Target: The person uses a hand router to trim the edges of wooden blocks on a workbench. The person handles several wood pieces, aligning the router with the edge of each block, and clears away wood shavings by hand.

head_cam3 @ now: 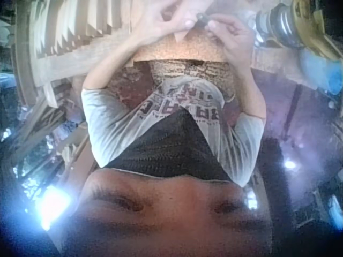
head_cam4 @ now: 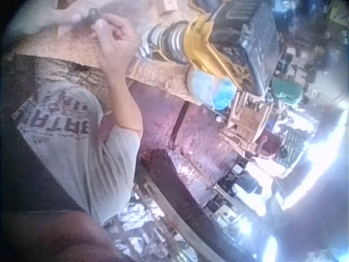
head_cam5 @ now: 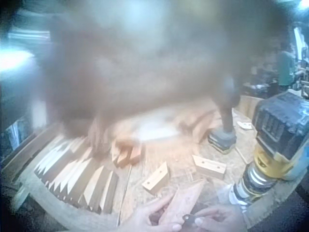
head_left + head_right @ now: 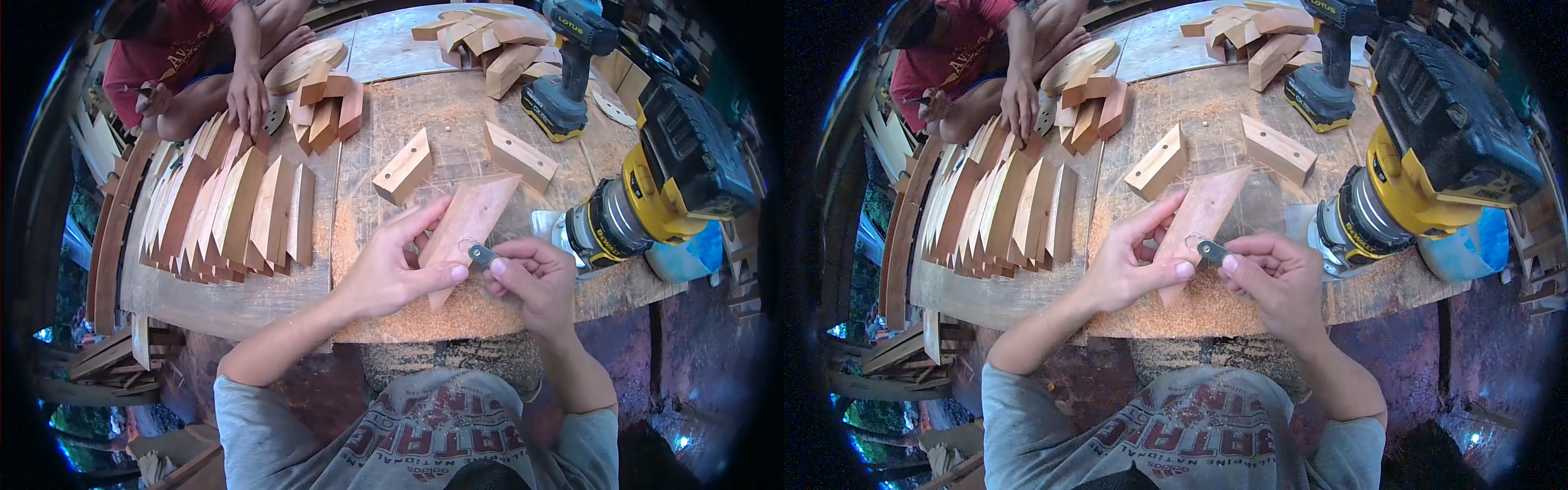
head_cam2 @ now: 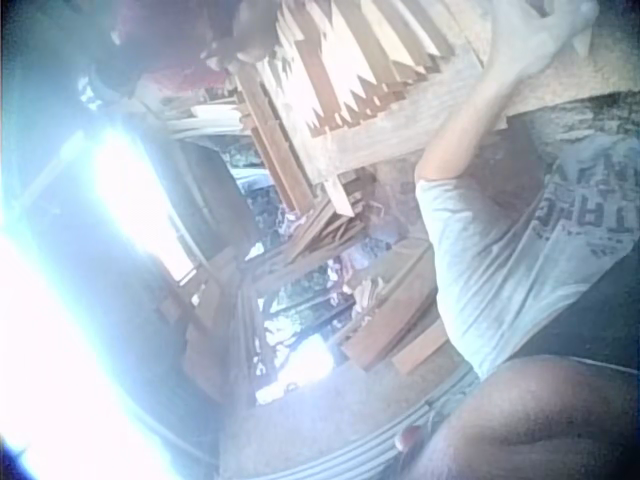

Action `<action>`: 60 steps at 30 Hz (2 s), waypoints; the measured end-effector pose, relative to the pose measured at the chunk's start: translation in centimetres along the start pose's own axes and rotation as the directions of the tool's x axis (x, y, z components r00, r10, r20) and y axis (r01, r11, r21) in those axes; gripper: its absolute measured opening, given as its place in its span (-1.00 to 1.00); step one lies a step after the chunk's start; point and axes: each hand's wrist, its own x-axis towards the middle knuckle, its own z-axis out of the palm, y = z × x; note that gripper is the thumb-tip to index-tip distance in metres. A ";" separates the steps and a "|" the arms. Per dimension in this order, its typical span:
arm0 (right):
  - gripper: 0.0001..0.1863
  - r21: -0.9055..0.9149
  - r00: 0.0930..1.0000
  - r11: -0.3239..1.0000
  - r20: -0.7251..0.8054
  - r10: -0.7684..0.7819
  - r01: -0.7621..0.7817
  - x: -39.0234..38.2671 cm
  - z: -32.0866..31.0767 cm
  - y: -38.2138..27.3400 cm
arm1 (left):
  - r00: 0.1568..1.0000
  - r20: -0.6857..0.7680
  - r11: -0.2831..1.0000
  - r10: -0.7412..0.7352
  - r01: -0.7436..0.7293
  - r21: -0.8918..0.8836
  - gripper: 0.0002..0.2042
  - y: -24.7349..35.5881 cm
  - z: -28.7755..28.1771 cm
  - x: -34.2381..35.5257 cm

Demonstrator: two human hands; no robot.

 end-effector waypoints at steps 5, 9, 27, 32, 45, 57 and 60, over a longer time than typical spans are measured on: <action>-0.82 0.029 0.998 0.998 0.039 0.050 -0.051 0.2 0.1 -0.2 | 1.000 0.023 0.994 0.007 -0.010 0.108 -0.12 1.2 0.6 0.3; -0.82 0.025 0.998 0.998 0.028 0.058 -0.059 0.1 0.2 -0.2 | 1.000 -0.005 0.997 -0.012 0.013 0.070 -0.13 0.5 0.8 0.1; -0.80 -0.023 0.999 0.999 0.001 0.035 -0.035 0.5 1.2 0.5 | 0.994 0.108 0.921 -0.013 -0.030 0.388 -0.13 2.1 -0.7 2.4; -0.78 0.051 0.991 0.990 -0.016 0.135 -0.134 0.1 0.5 1.4 | 0.988 0.104 0.932 -0.115 0.071 0.355 -0.26 2.6 -0.8 3.2; -0.77 0.172 0.992 0.979 -0.039 0.119 -0.110 0.0 0.6 1.2 | 0.992 0.126 0.879 -0.001 -0.060 0.474 -0.42 3.2 -0.5 3.6; -0.75 0.187 0.992 0.982 -0.123 0.018 0.006 -2.5 0.6 1.5 | 0.946 0.219 0.715 0.238 -0.324 0.620 -0.37 3.3 -2.6 2.7; -0.60 -0.637 0.857 0.590 0.247 -0.453 0.496 -2.2 0.7 -1.3 | 0.931 0.240 0.700 0.274 -0.364 0.614 -0.29 2.3 -2.8 2.1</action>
